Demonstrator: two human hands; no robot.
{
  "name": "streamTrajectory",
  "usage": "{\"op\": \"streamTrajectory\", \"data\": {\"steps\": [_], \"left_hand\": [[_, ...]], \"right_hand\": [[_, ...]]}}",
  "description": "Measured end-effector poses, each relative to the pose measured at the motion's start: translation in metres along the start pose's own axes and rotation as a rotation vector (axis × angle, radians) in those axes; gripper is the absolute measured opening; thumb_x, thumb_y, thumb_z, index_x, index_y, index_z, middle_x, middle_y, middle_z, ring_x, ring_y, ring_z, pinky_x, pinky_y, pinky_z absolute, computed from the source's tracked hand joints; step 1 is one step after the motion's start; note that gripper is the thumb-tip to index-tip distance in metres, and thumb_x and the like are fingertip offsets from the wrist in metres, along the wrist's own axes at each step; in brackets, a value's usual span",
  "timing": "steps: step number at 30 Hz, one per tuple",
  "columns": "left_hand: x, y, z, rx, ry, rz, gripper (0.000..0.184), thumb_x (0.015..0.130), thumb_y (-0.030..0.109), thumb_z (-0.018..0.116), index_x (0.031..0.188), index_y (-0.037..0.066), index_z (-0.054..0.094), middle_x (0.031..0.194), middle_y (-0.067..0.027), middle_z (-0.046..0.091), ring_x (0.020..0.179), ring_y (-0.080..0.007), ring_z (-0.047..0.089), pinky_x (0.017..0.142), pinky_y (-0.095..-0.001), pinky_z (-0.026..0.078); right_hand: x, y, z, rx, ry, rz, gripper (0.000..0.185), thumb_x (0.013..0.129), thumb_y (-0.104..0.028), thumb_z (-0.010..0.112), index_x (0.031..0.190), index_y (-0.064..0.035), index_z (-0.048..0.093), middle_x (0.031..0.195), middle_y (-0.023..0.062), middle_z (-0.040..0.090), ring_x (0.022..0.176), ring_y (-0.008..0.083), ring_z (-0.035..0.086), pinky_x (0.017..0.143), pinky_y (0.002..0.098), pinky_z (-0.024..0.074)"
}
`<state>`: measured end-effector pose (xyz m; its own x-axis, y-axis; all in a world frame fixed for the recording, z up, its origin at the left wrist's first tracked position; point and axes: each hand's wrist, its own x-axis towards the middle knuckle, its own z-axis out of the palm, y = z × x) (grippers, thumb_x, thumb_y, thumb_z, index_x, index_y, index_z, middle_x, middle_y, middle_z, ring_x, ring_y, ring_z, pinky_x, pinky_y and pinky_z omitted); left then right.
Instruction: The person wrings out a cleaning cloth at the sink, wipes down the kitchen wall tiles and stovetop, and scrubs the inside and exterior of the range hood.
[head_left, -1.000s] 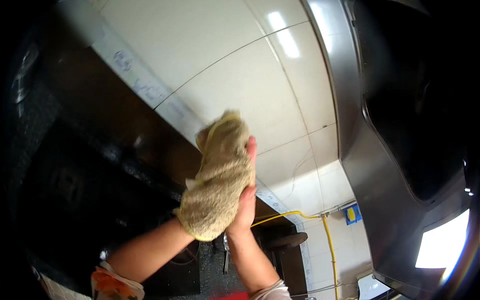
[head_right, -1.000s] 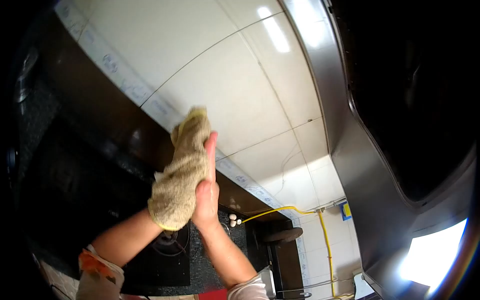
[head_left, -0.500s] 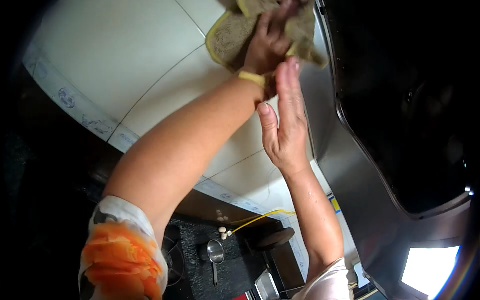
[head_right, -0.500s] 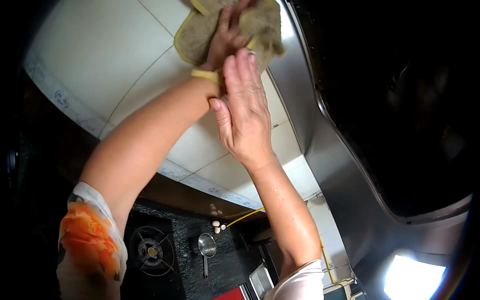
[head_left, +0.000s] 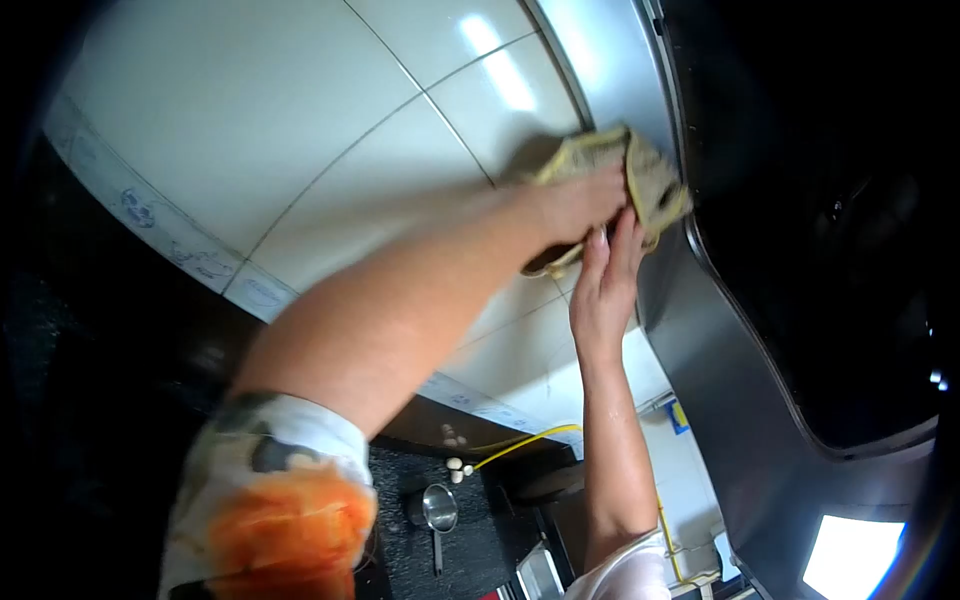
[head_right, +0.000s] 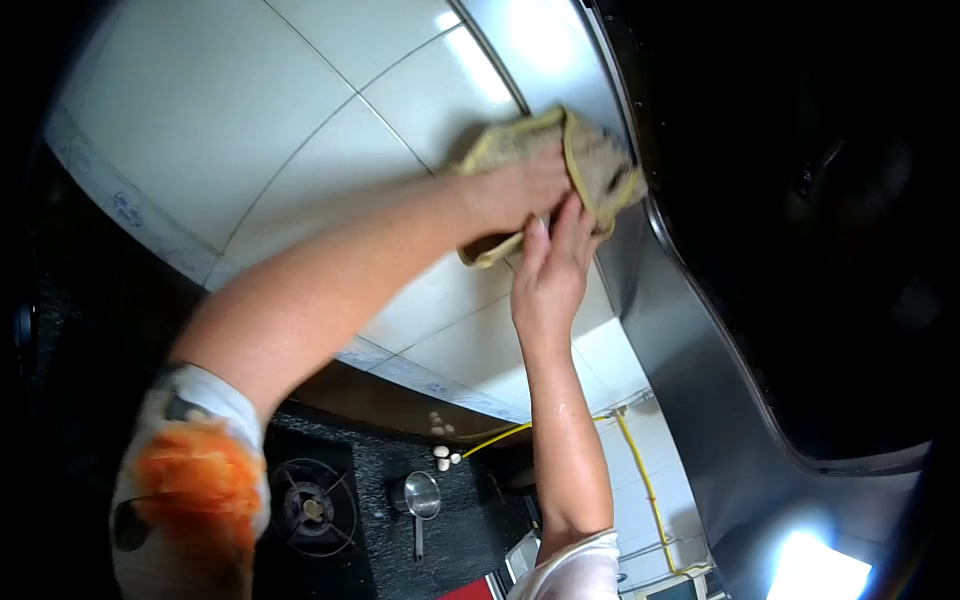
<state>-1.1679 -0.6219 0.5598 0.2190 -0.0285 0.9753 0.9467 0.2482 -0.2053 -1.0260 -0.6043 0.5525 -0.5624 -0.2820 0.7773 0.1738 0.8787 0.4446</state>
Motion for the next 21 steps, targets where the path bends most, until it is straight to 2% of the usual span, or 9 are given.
{"op": "streamTrajectory", "data": {"steps": [3, 5, 8, 11, 13, 15, 17, 19, 21], "left_hand": [[-0.003, -0.053, -0.101, 0.16, -0.339, -0.182, 0.048, 0.083, 0.027, 0.046, 0.129, 0.01, 0.045, 0.134, -0.0096, 0.043, 0.126, -0.0252, 0.036, 0.108, -0.0376, 0.021], [-0.019, -0.096, -0.117, 0.287, 0.188, -0.053, 0.051, 0.08, 0.027, 0.049, 0.128, 0.009, 0.046, 0.134, -0.01, 0.042, 0.128, -0.0236, 0.033, 0.11, -0.0387, 0.017], [-0.025, -0.093, -0.152, 0.457, 0.088, -0.366, 0.057, 0.09, 0.018, 0.038, 0.141, 0.001, 0.019, 0.148, -0.0169, 0.017, 0.139, -0.0297, 0.009, 0.112, -0.0408, 0.01], [-0.042, -0.082, -0.135, 0.643, 0.235, -0.446, 0.06, 0.086, 0.02, 0.044, 0.14, 0.002, 0.024, 0.146, -0.0179, 0.021, 0.138, -0.029, 0.013, 0.112, -0.0405, 0.013], [-0.043, -0.039, -0.128, 0.837, -0.44, -0.471, 0.054, 0.081, 0.028, 0.047, 0.132, 0.011, 0.041, 0.137, -0.0088, 0.039, 0.13, -0.025, 0.03, 0.11, -0.04, 0.015], [-0.059, -0.027, -0.059, 0.707, -0.302, -0.404, 0.054, 0.079, 0.028, 0.05, 0.131, 0.014, 0.043, 0.134, -0.0081, 0.042, 0.127, -0.0263, 0.033, 0.109, -0.0435, 0.015], [-0.075, -0.011, -0.021, 0.013, -0.066, -0.168, 0.044, 0.081, 0.03, 0.047, 0.12, 0.012, 0.055, 0.126, -0.0083, 0.05, 0.124, -0.0248, 0.038, 0.107, -0.0403, 0.021], [-0.065, -0.006, -0.041, 0.083, -0.382, 0.057, 0.031, 0.076, 0.03, 0.052, 0.095, 0.011, 0.068, 0.107, -0.0026, 0.06, 0.113, -0.02, 0.047, 0.102, -0.0379, 0.026], [-0.051, -0.024, -0.051, 0.026, -0.423, 0.083, 0.025, 0.074, 0.03, 0.054, 0.084, 0.012, 0.068, 0.101, -0.0008, 0.062, 0.108, -0.0179, 0.05, 0.099, -0.0365, 0.028]], "right_hand": [[0.055, -0.053, 0.016, -0.002, 0.102, -0.159, 0.05, 0.088, -0.021, 0.052, 0.13, 0.004, 0.04, 0.133, 0.0308, 0.034, 0.121, 0.0464, 0.035, 0.102, 0.0468, 0.0295], [0.088, -0.088, 0.034, -0.09, 0.24, -0.3, 0.049, 0.091, -0.025, 0.048, 0.133, -0.0025, 0.038, 0.136, 0.0282, 0.033, 0.125, 0.0426, 0.034, 0.101, 0.0409, 0.0334], [0.113, -0.118, 0.045, 0.029, 0.333, -0.442, 0.043, 0.09, -0.02, 0.05, 0.126, 0.0023, 0.044, 0.132, 0.0283, 0.038, 0.119, 0.0445, 0.039, 0.099, 0.0425, 0.0358], [0.099, -0.108, 0.055, 0.013, 0.333, -0.495, 0.043, 0.089, -0.018, 0.05, 0.125, 0.005, 0.045, 0.132, 0.029, 0.037, 0.12, 0.0442, 0.039, 0.1, 0.0422, 0.0347], [0.072, -0.086, 0.063, 0.047, 0.261, -0.419, 0.045, 0.087, -0.015, 0.051, 0.125, 0.007, 0.044, 0.132, 0.0303, 0.037, 0.122, 0.0436, 0.037, 0.103, 0.0441, 0.0304], [0.028, -0.049, 0.063, 0.083, 0.159, -0.281, 0.047, 0.086, -0.014, 0.051, 0.126, 0.0083, 0.042, 0.131, 0.0309, 0.038, 0.123, 0.0428, 0.037, 0.104, 0.0453, 0.0288], [-0.016, -0.02, 0.061, 0.139, 0.071, -0.089, 0.045, 0.088, -0.013, 0.049, 0.126, 0.0089, 0.042, 0.129, 0.0302, 0.042, 0.122, 0.0411, 0.04, 0.102, 0.0426, 0.0319], [-0.039, -0.009, 0.061, 0.127, 0.054, 0.026, 0.039, 0.091, -0.01, 0.045, 0.126, 0.0079, 0.042, 0.124, 0.0281, 0.047, 0.116, 0.0388, 0.047, 0.097, 0.0395, 0.0378], [-0.028, -0.026, 0.055, 0.229, 0.057, 0.115, 0.037, 0.089, -0.006, 0.046, 0.124, 0.0064, 0.044, 0.119, 0.0263, 0.051, 0.109, 0.0386, 0.051, 0.092, 0.0399, 0.0413]]}}
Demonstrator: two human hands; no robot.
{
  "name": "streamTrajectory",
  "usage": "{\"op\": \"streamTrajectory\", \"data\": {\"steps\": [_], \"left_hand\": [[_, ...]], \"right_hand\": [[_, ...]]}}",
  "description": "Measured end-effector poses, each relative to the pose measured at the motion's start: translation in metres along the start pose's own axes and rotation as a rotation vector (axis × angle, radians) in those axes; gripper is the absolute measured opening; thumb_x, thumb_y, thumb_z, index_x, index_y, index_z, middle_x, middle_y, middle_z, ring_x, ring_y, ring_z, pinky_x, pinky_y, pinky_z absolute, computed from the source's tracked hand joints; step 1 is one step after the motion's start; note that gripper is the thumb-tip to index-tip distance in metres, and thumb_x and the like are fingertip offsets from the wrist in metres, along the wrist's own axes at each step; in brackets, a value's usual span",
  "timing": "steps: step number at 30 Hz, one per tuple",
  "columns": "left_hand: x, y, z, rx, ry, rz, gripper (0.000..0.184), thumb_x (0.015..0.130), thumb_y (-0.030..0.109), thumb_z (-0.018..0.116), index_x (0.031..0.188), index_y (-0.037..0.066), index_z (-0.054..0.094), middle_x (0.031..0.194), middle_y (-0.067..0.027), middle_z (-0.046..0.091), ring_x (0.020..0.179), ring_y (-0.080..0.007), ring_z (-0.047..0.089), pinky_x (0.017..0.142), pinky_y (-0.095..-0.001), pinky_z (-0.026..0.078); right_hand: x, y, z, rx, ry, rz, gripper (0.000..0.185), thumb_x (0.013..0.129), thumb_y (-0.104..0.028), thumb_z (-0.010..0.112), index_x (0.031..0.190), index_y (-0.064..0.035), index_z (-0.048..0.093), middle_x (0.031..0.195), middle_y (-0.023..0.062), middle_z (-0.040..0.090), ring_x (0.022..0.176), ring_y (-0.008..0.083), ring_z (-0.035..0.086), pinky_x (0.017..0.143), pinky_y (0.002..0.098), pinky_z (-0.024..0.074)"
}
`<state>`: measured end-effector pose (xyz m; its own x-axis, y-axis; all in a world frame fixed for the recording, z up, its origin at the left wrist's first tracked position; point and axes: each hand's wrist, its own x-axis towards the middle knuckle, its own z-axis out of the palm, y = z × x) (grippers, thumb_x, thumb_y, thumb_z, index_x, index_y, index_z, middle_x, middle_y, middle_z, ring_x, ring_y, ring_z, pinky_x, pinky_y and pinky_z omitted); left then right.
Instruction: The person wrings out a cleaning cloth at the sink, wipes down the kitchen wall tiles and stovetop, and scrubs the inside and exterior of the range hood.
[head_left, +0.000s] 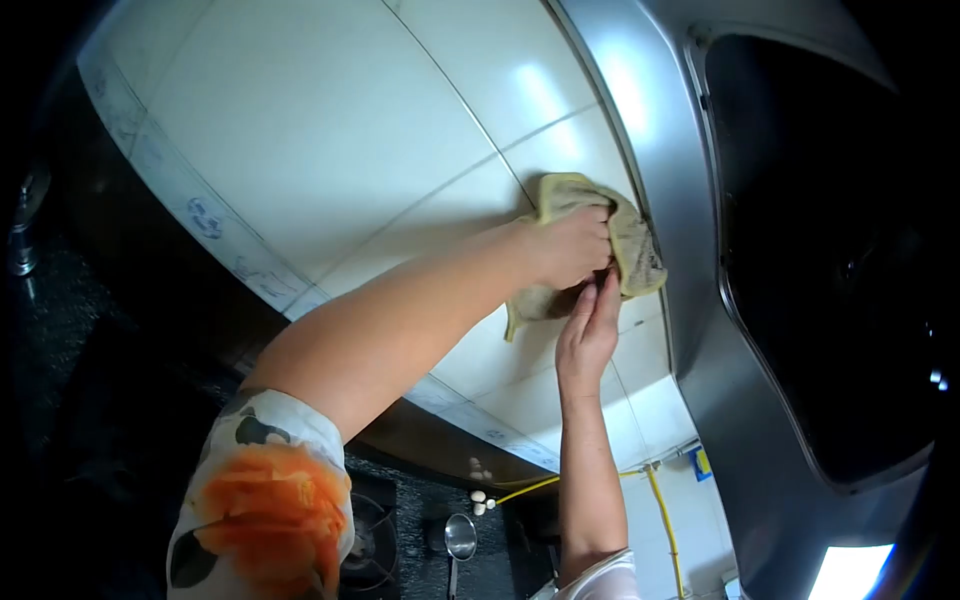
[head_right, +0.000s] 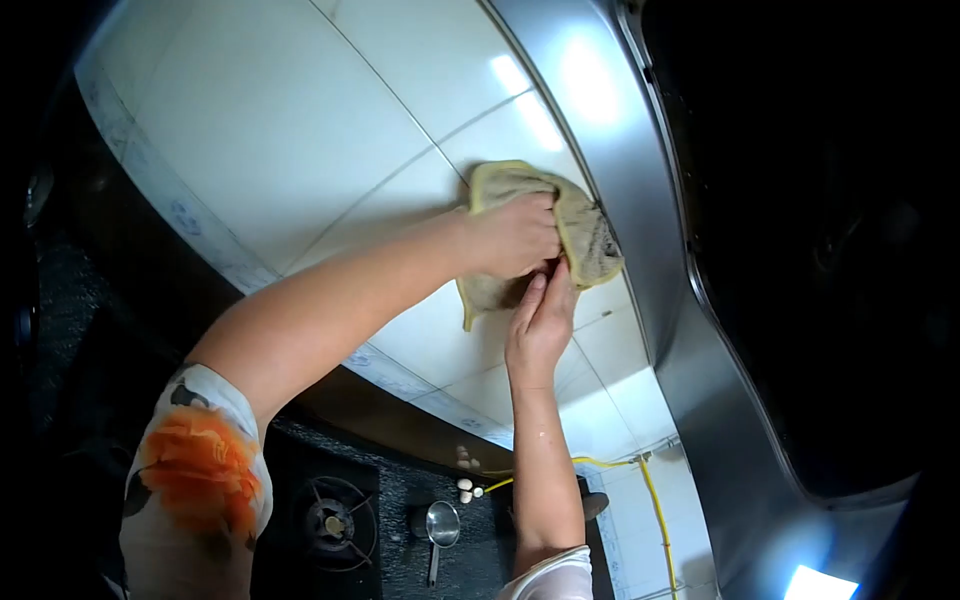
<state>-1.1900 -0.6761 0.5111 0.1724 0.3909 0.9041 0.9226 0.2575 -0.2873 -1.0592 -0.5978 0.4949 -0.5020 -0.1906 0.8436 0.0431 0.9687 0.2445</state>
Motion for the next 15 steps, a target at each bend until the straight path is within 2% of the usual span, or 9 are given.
{"op": "streamTrajectory", "data": {"steps": [1, 2, 4, 6, 8, 10, 12, 14, 15], "left_hand": [[-0.001, -0.012, -0.006, -0.058, -0.024, 0.042, 0.022, 0.072, 0.029, 0.056, 0.074, 0.012, 0.069, 0.094, 0.0011, 0.063, 0.103, -0.0159, 0.052, 0.096, -0.0351, 0.03], [-0.006, -0.024, -0.015, -0.051, -0.038, 0.035, 0.022, 0.072, 0.029, 0.056, 0.074, 0.012, 0.069, 0.094, 0.0011, 0.063, 0.103, -0.0159, 0.052, 0.096, -0.0351, 0.03], [-0.02, -0.047, -0.044, 0.048, -0.079, 0.019, 0.023, 0.072, 0.03, 0.057, 0.08, 0.011, 0.068, 0.097, -0.0026, 0.063, 0.102, -0.0157, 0.053, 0.093, -0.034, 0.032], [-0.061, -0.089, -0.079, 0.121, -0.001, -0.087, 0.034, 0.074, 0.032, 0.057, 0.098, 0.009, 0.063, 0.103, -0.0055, 0.062, 0.103, -0.0184, 0.053, 0.094, -0.0331, 0.032], [-0.088, -0.11, -0.114, 0.174, 0.092, -0.164, 0.036, 0.074, 0.034, 0.058, 0.099, 0.008, 0.062, 0.105, -0.0062, 0.062, 0.103, -0.0194, 0.053, 0.095, -0.034, 0.032], [-0.105, -0.14, -0.112, 0.273, 0.299, -0.184, 0.042, 0.078, 0.043, 0.056, 0.099, 0.008, 0.062, 0.103, -0.0064, 0.061, 0.106, -0.0186, 0.05, 0.096, -0.0336, 0.031], [-0.121, -0.155, -0.134, 0.281, 0.194, -0.32, 0.042, 0.077, 0.041, 0.055, 0.1, 0.006, 0.062, 0.11, -0.0083, 0.058, 0.11, -0.02, 0.048, 0.099, -0.034, 0.031], [-0.137, -0.174, -0.143, 0.424, 0.363, -0.418, 0.043, 0.079, 0.036, 0.052, 0.109, 0.006, 0.058, 0.114, -0.0098, 0.057, 0.112, -0.0224, 0.047, 0.102, -0.0353, 0.028], [-0.139, -0.181, -0.151, 0.468, 0.294, -0.539, 0.045, 0.079, 0.034, 0.051, 0.114, 0.006, 0.055, 0.117, -0.0106, 0.055, 0.114, -0.0232, 0.045, 0.103, -0.0371, 0.026]], "right_hand": [[0.007, -0.01, 0.003, 0.014, -0.001, 0.0, 0.037, 0.089, -0.006, 0.046, 0.124, 0.0064, 0.044, 0.119, 0.0263, 0.051, 0.109, 0.0386, 0.051, 0.092, 0.0399, 0.0413], [0.016, -0.02, 0.01, -0.028, 0.033, -0.06, 0.038, 0.087, -0.003, 0.047, 0.124, 0.0057, 0.045, 0.117, 0.0257, 0.052, 0.107, 0.0385, 0.051, 0.089, 0.0401, 0.0425], [0.037, -0.05, 0.021, -0.045, 0.079, -0.114, 0.039, 0.084, 0.001, 0.048, 0.123, 0.005, 0.046, 0.115, 0.025, 0.053, 0.105, 0.0384, 0.052, 0.087, 0.0402, 0.0438], [0.069, -0.093, 0.04, -0.019, 0.053, -0.29, 0.044, 0.079, 0.006, 0.048, 0.123, 0.0042, 0.047, 0.115, 0.0244, 0.053, 0.107, 0.0389, 0.051, 0.087, 0.0404, 0.0446], [0.096, -0.125, 0.059, -0.069, 0.077, -0.341, 0.048, 0.074, 0.007, 0.049, 0.121, 0.0031, 0.049, 0.114, 0.0237, 0.053, 0.106, 0.0417, 0.051, 0.09, 0.0415, 0.0439], [0.118, -0.15, 0.076, -0.1, 0.129, -0.413, 0.045, 0.078, 0.002, 0.046, 0.122, -0.0018, 0.049, 0.104, 0.0207, 0.056, 0.093, 0.0367, 0.056, 0.077, 0.0405, 0.0477], [0.139, -0.174, 0.089, -0.05, 0.132, -0.481, 0.042, 0.076, 0.001, 0.048, 0.118, -0.0009, 0.051, 0.101, 0.0195, 0.057, 0.091, 0.0354, 0.056, 0.076, 0.0408, 0.048], [0.166, -0.197, 0.106, -0.038, 0.208, -0.62, 0.043, 0.072, 0.0, 0.052, 0.115, -0.0024, 0.052, 0.108, 0.0167, 0.057, 0.096, 0.0377, 0.054, 0.079, 0.0425, 0.0479], [0.182, -0.213, 0.113, -0.074, 0.276, -0.686, 0.043, 0.071, -0.001, 0.052, 0.114, -0.0025, 0.052, 0.114, 0.0169, 0.055, 0.098, 0.0406, 0.052, 0.081, 0.0429, 0.048]]}}
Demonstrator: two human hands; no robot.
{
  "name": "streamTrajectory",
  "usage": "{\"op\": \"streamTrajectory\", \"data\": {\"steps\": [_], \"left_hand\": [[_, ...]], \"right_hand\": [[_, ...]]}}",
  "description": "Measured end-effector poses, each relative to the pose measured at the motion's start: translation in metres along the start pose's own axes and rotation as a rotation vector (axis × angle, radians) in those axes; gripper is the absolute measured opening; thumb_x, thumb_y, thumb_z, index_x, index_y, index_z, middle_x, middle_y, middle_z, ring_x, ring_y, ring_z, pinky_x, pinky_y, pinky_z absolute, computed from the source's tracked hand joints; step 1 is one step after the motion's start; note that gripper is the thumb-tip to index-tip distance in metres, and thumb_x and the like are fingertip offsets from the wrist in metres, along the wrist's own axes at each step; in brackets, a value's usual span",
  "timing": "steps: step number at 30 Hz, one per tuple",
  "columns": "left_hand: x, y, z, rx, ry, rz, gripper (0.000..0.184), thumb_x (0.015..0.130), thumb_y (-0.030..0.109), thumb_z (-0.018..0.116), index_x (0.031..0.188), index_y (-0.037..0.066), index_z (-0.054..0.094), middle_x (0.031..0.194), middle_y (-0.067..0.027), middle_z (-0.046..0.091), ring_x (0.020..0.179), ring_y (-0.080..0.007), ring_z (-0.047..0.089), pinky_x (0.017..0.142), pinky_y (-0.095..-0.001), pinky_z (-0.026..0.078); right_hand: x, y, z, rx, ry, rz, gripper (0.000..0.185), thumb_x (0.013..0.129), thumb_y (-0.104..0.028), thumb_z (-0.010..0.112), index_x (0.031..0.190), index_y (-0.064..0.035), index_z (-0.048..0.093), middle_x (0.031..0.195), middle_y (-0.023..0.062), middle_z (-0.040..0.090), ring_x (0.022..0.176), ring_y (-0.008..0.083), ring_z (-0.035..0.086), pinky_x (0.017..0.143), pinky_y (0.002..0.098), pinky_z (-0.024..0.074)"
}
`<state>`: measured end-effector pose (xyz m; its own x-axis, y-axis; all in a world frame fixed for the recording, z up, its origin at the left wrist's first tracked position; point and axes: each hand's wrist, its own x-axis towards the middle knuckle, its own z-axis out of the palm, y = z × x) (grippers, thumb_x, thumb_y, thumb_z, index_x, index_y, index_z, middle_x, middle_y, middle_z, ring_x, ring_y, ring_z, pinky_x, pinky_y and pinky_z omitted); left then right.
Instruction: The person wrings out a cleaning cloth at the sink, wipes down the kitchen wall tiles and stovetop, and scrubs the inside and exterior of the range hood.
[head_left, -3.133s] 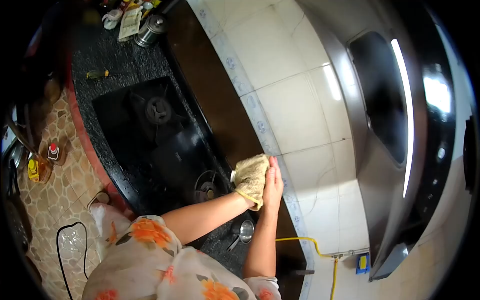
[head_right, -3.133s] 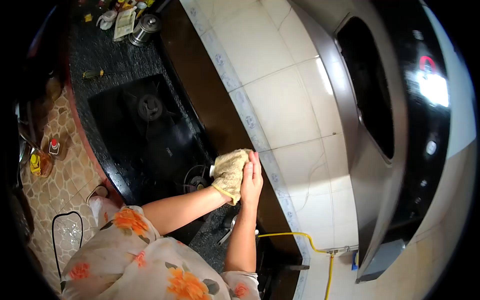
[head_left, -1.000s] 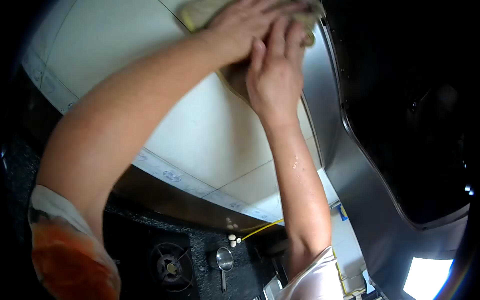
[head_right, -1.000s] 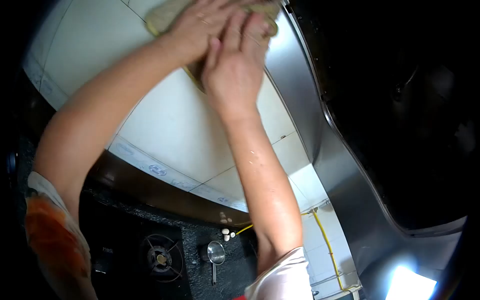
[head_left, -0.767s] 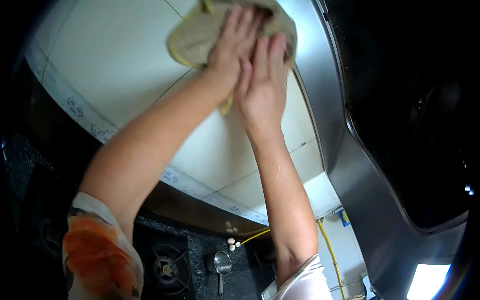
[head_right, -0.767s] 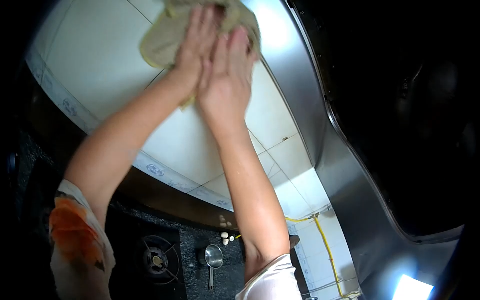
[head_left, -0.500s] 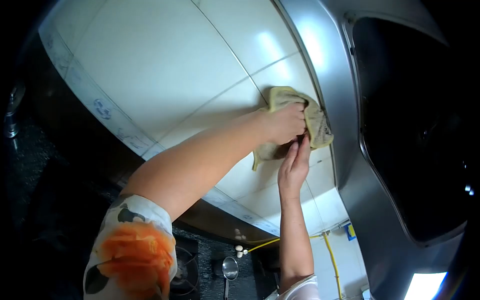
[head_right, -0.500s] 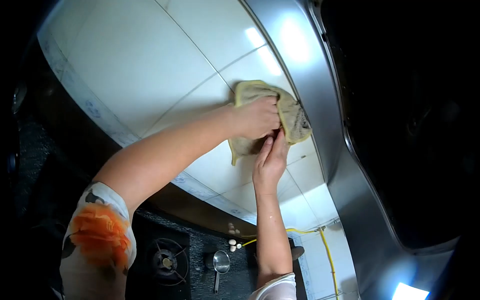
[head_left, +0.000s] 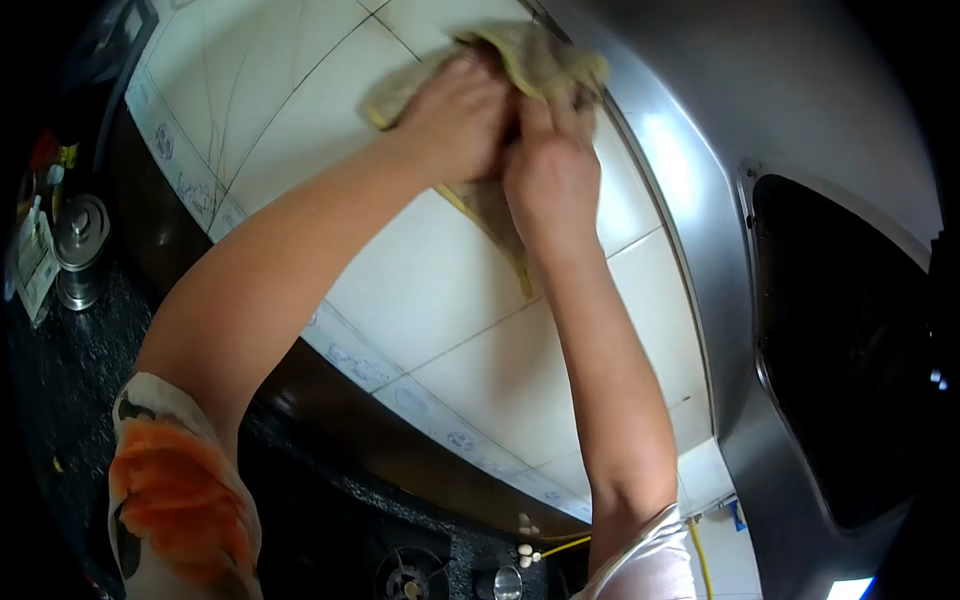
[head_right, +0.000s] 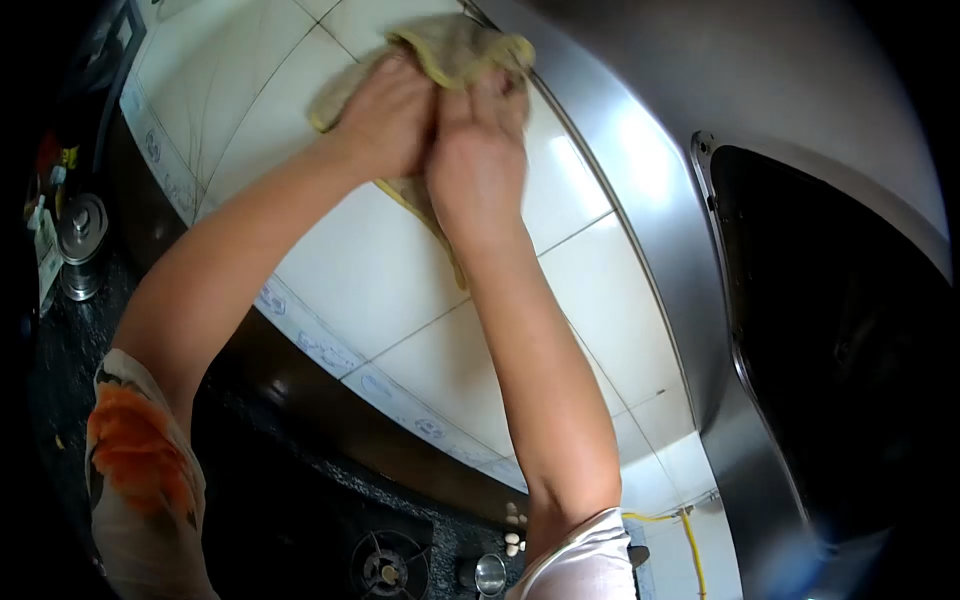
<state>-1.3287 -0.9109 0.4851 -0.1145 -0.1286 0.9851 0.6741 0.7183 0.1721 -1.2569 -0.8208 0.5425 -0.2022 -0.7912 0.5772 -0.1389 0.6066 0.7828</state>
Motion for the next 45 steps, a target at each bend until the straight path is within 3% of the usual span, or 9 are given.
{"op": "streamTrajectory", "data": {"steps": [4, 7, 8, 9, 12, 17, 21, 39, 45], "left_hand": [[0.015, -0.026, -0.038, 0.164, -0.311, -0.283, 0.062, 0.081, 0.028, 0.051, 0.134, 0.003, 0.032, 0.139, -0.017, 0.03, 0.13, -0.0288, 0.025, 0.108, -0.0408, 0.019], [0.05, -0.032, -0.06, -0.049, -0.634, -0.529, 0.08, 0.079, 0.04, 0.057, 0.14, 0.002, 0.023, 0.148, -0.0166, 0.016, 0.137, -0.0297, 0.014, 0.113, -0.0422, 0.009], [0.03, -0.024, -0.032, 0.305, -0.428, -0.52, 0.079, 0.079, 0.045, 0.055, 0.14, 0.004, 0.025, 0.148, -0.0123, 0.021, 0.136, -0.0321, 0.014, 0.113, -0.0423, 0.009], [0.004, -0.058, 0.029, 0.342, 0.152, -0.179, 0.061, 0.081, 0.029, 0.049, 0.133, 0.001, 0.034, 0.135, -0.0187, 0.037, 0.129, -0.0335, 0.027, 0.108, -0.0427, 0.018], [-0.001, 0.018, 0.009, 0.344, -0.036, -0.166, 0.067, 0.081, 0.03, 0.049, 0.136, -0.001, 0.028, 0.136, -0.0208, 0.034, 0.131, -0.0373, 0.023, 0.111, -0.0441, 0.012], [-0.017, 0.145, 0.034, 0.099, 0.046, -0.064, 0.057, 0.078, 0.027, 0.051, 0.126, -0.003, 0.045, 0.127, -0.0248, 0.041, 0.125, -0.0385, 0.031, 0.105, -0.0459, 0.021], [-0.018, 0.245, 0.042, -0.22, 0.029, -0.134, 0.053, 0.078, 0.023, 0.051, 0.122, -0.006, 0.045, 0.123, -0.0247, 0.04, 0.119, -0.0413, 0.036, 0.1, -0.0442, 0.028], [-0.077, 0.552, 0.113, -0.244, -0.151, 0.021, 0.049, 0.086, 0.028, 0.041, 0.127, 0.002, 0.045, 0.136, -0.0172, 0.036, 0.129, -0.0306, 0.029, 0.105, -0.0426, 0.024], [-0.099, 0.632, 0.127, -0.49, -0.29, 0.025, 0.049, 0.086, 0.026, 0.042, 0.131, 0.005, 0.041, 0.137, -0.0141, 0.038, 0.128, -0.0207, 0.036, 0.09, -0.0271, 0.042]], "right_hand": [[0.067, -0.021, 0.029, 0.143, -0.079, -0.037, 0.043, 0.074, -0.002, 0.05, 0.117, -0.001, 0.051, 0.117, 0.0173, 0.054, 0.105, 0.0361, 0.053, 0.087, 0.0406, 0.0468], [0.07, -0.033, 0.022, -0.016, -0.202, 0.02, 0.044, 0.088, -0.006, 0.04, 0.129, 0.009, 0.036, 0.135, 0.0235, 0.037, 0.129, 0.0342, 0.031, 0.109, 0.0409, 0.0223], [0.062, -0.031, 0.027, -0.054, -0.153, 0.018, 0.045, 0.088, -0.01, 0.036, 0.13, 0.0079, 0.037, 0.135, 0.0219, 0.039, 0.128, 0.0304, 0.034, 0.109, 0.0408, 0.0218], [0.054, -0.024, 0.031, -0.083, -0.099, 0.013, 0.047, 0.089, -0.014, 0.033, 0.131, 0.0068, 0.038, 0.135, 0.0202, 0.042, 0.128, 0.0265, 0.036, 0.109, 0.0406, 0.0213], [0.007, -0.007, 0.019, 0.201, 0.22, 0.084, 0.04, 0.076, -0.01, 0.051, 0.114, 0.0039, 0.054, 0.119, 0.0204, 0.054, 0.11, 0.0334, 0.052, 0.102, 0.044, 0.0321], [-0.094, 0.054, -0.063, 0.109, 0.022, 0.174, 0.042, 0.079, 0.003, 0.049, 0.121, 0.0037, 0.051, 0.121, 0.0235, 0.052, 0.115, 0.0327, 0.05, 0.099, 0.0377, 0.0397], [-0.153, 0.09, -0.12, 0.059, -0.078, 0.252, 0.035, 0.084, 0.005, 0.046, 0.118, 0.0035, 0.054, 0.119, 0.0217, 0.055, 0.116, 0.0303, 0.051, 0.102, 0.0378, 0.0363], [-0.407, 0.212, -0.267, -0.195, -0.322, 0.558, 0.043, 0.084, -0.001, 0.044, 0.127, -0.0042, 0.048, 0.131, 0.0124, 0.048, 0.121, 0.0275, 0.046, 0.105, 0.0485, 0.0268], [-0.48, 0.23, -0.304, -0.188, -0.329, 0.709, 0.043, 0.086, 0.0, 0.041, 0.129, -0.0028, 0.045, 0.128, 0.0198, 0.049, 0.12, 0.033, 0.045, 0.105, 0.0446, 0.028]]}}
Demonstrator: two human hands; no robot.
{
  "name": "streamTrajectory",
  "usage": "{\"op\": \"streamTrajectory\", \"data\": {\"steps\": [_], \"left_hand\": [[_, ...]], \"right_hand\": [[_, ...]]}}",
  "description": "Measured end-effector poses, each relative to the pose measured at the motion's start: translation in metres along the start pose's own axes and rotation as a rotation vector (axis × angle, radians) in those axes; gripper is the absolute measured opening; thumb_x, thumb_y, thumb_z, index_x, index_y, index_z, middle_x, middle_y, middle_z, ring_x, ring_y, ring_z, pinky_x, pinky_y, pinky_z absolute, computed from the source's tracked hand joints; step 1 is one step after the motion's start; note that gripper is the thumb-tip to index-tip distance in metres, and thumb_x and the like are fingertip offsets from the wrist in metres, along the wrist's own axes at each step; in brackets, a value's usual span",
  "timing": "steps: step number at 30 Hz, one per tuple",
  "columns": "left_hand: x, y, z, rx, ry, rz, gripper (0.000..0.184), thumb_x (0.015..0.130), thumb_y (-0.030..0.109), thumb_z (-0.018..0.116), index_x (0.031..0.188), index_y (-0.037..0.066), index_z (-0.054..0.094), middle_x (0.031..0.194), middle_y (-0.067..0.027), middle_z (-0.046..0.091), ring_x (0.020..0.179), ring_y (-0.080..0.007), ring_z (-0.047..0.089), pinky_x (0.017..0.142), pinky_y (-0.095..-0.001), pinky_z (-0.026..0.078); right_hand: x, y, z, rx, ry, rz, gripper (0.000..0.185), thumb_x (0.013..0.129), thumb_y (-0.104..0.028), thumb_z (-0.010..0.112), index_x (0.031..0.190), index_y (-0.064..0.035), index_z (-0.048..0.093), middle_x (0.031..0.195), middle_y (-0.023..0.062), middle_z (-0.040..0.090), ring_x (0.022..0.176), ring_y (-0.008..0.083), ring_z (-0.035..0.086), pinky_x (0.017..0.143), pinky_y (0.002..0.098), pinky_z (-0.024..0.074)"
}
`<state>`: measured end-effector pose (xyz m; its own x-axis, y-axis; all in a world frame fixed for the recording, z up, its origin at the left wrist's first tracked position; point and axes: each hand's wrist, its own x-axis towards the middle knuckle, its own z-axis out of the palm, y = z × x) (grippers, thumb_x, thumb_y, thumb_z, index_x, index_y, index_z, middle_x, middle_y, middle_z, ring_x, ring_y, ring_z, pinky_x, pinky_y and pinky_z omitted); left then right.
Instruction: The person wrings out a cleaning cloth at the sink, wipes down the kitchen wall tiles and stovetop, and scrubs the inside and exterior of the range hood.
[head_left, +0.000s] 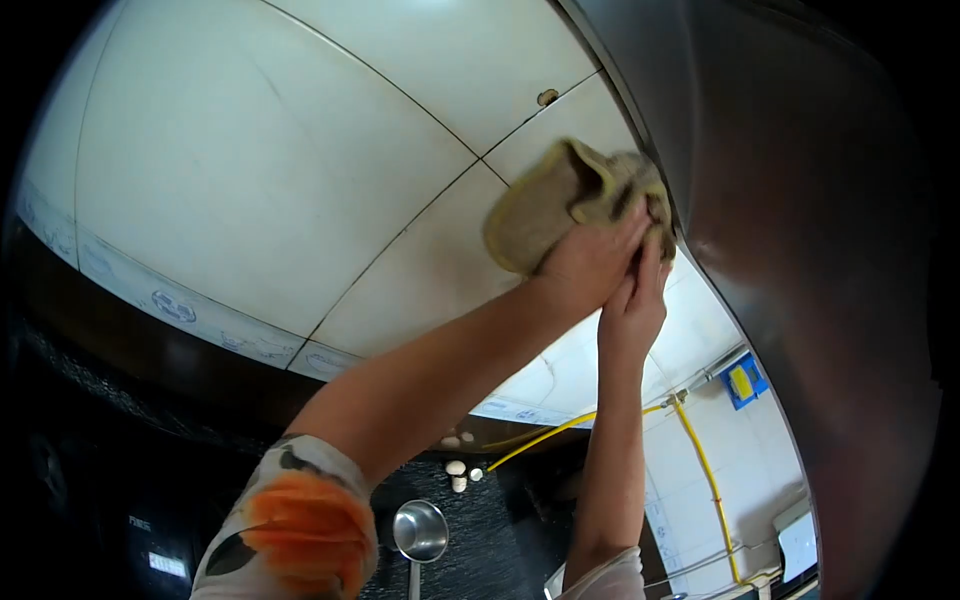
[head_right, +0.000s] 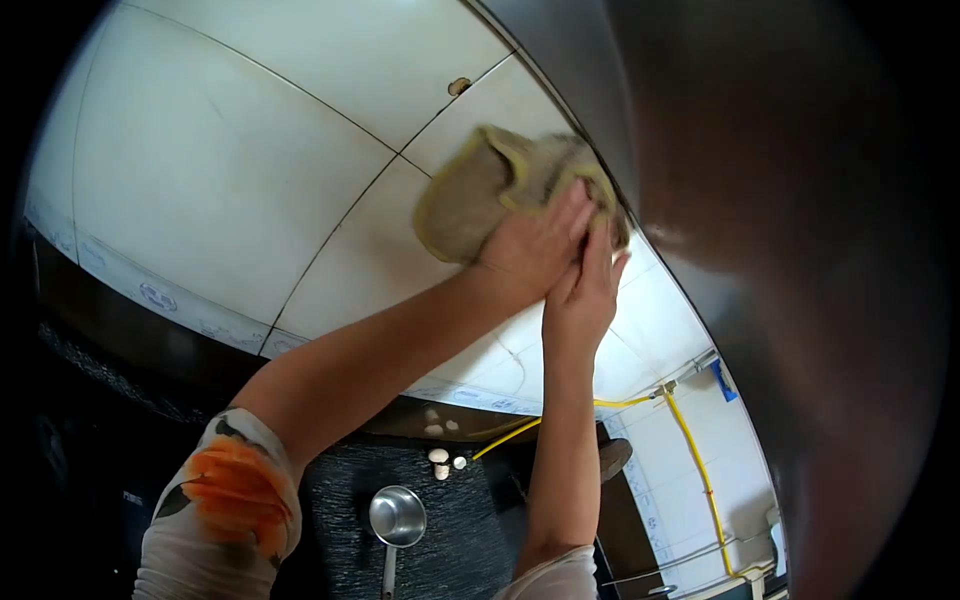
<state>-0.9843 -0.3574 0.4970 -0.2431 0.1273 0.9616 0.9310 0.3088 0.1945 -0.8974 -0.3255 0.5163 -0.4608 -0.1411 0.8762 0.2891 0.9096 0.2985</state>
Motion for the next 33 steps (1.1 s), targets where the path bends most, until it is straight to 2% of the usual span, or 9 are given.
{"op": "streamTrajectory", "data": {"steps": [3, 6, 9, 11, 14, 19, 25, 29, 33], "left_hand": [[-0.001, 0.017, 0.01, -0.171, -0.08, 0.074, 0.046, 0.084, 0.026, 0.046, 0.126, 0.009, 0.045, 0.131, -0.0101, 0.045, 0.126, -0.021, 0.037, 0.095, -0.0317, 0.039], [-0.006, 0.02, 0.037, -0.222, 0.232, 0.218, 0.039, 0.081, 0.025, 0.049, 0.117, 0.011, 0.051, 0.122, -0.007, 0.051, 0.122, -0.0205, 0.041, 0.098, -0.0376, 0.034], [-0.009, 0.001, 0.022, -0.058, 0.165, 0.388, 0.038, 0.077, 0.027, 0.053, 0.112, 0.012, 0.055, 0.111, -0.0059, 0.056, 0.114, -0.0193, 0.045, 0.097, -0.0409, 0.032], [-0.01, -0.035, -0.013, -0.243, -0.172, 0.32, 0.038, 0.075, 0.028, 0.055, 0.11, 0.013, 0.056, 0.105, -0.0059, 0.057, 0.104, -0.0196, 0.05, 0.093, -0.0399, 0.035], [-0.024, -0.103, -0.051, -0.2, 0.117, 0.245, 0.045, 0.072, 0.027, 0.057, 0.115, 0.016, 0.056, 0.124, -0.01, 0.053, 0.123, -0.0325, 0.039, 0.108, -0.0409, 0.021], [-0.092, -0.235, -0.18, 0.097, -0.033, 0.105, 0.044, 0.081, 0.032, 0.052, 0.123, 0.021, 0.052, 0.119, -0.0146, 0.056, 0.12, -0.0297, 0.047, 0.101, -0.0523, 0.031], [-0.192, -0.373, -0.244, 0.726, -0.072, 0.044, 0.049, 0.084, 0.038, 0.051, 0.128, 0.015, 0.047, 0.106, -0.0126, 0.059, 0.087, -0.0333, 0.06, 0.057, -0.0412, 0.05], [-0.198, -0.359, -0.244, 0.601, -0.122, -0.169, 0.049, 0.08, 0.035, 0.053, 0.124, 0.014, 0.048, 0.103, -0.0151, 0.055, 0.074, -0.0338, 0.056, 0.053, -0.0432, 0.048], [-0.156, -0.258, -0.177, 0.307, -0.375, -0.477, 0.053, 0.079, 0.036, 0.055, 0.127, 0.016, 0.044, 0.106, -0.0144, 0.055, 0.07, -0.0269, 0.061, 0.053, -0.0416, 0.048]], "right_hand": [[-0.032, 0.028, 0.002, 0.089, 0.003, 0.196, 0.042, 0.087, 0.0, 0.041, 0.128, -0.0022, 0.046, 0.118, 0.0229, 0.055, 0.111, 0.0341, 0.052, 0.095, 0.0384, 0.0391], [-0.055, 0.04, 0.011, 0.121, 0.11, 0.323, 0.035, 0.088, -0.003, 0.042, 0.122, 0.0005, 0.05, 0.099, 0.0192, 0.064, 0.087, 0.0248, 0.063, 0.074, 0.0301, 0.0478], [-0.037, -0.007, 0.001, 0.389, 0.016, 0.584, 0.034, 0.091, -0.01, 0.043, 0.12, 0.0057, 0.051, 0.098, 0.0143, 0.064, 0.087, 0.0172, 0.059, 0.077, 0.0294, 0.0469], [-0.03, -0.053, 0.005, 0.331, 0.022, 0.535, 0.033, 0.092, -0.011, 0.044, 0.119, 0.0054, 0.052, 0.097, 0.0143, 0.064, 0.085, 0.0172, 0.059, 0.075, 0.029, 0.0471], [-0.017, -0.125, 0.035, 0.308, 0.061, 0.361, 0.036, 0.093, -0.018, 0.048, 0.121, 0.0037, 0.051, 0.091, 0.0181, 0.065, 0.075, 0.0198, 0.061, 0.068, 0.0304, 0.0484], [-0.013, -0.266, 0.093, 0.233, 0.168, -0.023, 0.046, 0.086, -0.008, 0.052, 0.13, -0.001, 0.041, 0.126, 0.0229, 0.048, 0.117, 0.038, 0.046, 0.097, 0.0426, 0.0383], [-0.016, -0.425, 0.137, 0.526, 0.153, -0.21, 0.053, 0.079, -0.006, 0.052, 0.127, 0.0122, 0.037, 0.129, 0.03, 0.042, 0.117, 0.0433, 0.044, 0.101, 0.0506, 0.0321], [-0.029, -0.412, 0.127, 0.711, 0.038, -0.174, 0.048, 0.083, -0.009, 0.049, 0.126, 0.0106, 0.039, 0.127, 0.0288, 0.044, 0.118, 0.0403, 0.045, 0.103, 0.0542, 0.0267], [-0.046, -0.307, 0.104, 0.34, -0.087, -0.052, 0.044, 0.088, -0.013, 0.042, 0.129, 0.0017, 0.036, 0.125, 0.022, 0.047, 0.118, 0.0351, 0.043, 0.106, 0.0546, 0.0178]]}}
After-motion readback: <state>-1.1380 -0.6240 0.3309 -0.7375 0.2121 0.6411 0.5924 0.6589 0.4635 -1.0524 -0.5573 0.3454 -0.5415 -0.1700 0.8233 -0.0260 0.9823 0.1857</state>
